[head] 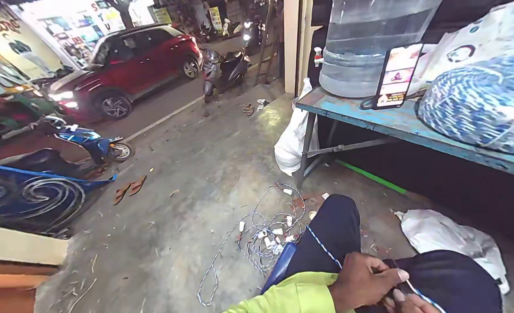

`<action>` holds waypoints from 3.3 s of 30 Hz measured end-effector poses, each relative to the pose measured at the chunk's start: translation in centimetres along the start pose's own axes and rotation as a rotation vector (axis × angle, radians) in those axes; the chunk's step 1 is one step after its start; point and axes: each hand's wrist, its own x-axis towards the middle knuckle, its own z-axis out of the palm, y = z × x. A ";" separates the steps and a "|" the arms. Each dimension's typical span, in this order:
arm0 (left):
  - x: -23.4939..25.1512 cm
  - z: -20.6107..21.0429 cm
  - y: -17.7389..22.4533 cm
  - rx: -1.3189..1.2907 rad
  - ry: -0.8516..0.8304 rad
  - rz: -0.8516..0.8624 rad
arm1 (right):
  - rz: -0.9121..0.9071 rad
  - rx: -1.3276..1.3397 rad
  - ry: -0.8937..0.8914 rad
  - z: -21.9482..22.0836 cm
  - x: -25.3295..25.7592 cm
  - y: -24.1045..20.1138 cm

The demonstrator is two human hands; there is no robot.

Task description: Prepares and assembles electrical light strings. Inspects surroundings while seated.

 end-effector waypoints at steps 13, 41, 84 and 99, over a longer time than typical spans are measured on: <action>-0.2 0.0 -1.6 -0.087 0.003 -0.009 | -0.278 -0.237 0.081 -1.0 0.4 1.1; -1.0 -0.2 -1.2 0.428 0.122 0.598 | 0.191 0.123 -0.162 -2.0 -0.4 -2.3; 0.4 0.6 -2.3 0.207 -0.175 0.301 | -0.354 -0.462 -0.179 -4.0 4.4 -2.1; 3.3 2.9 -0.8 0.178 0.058 0.266 | -0.258 -0.580 -0.055 -2.5 9.6 -2.3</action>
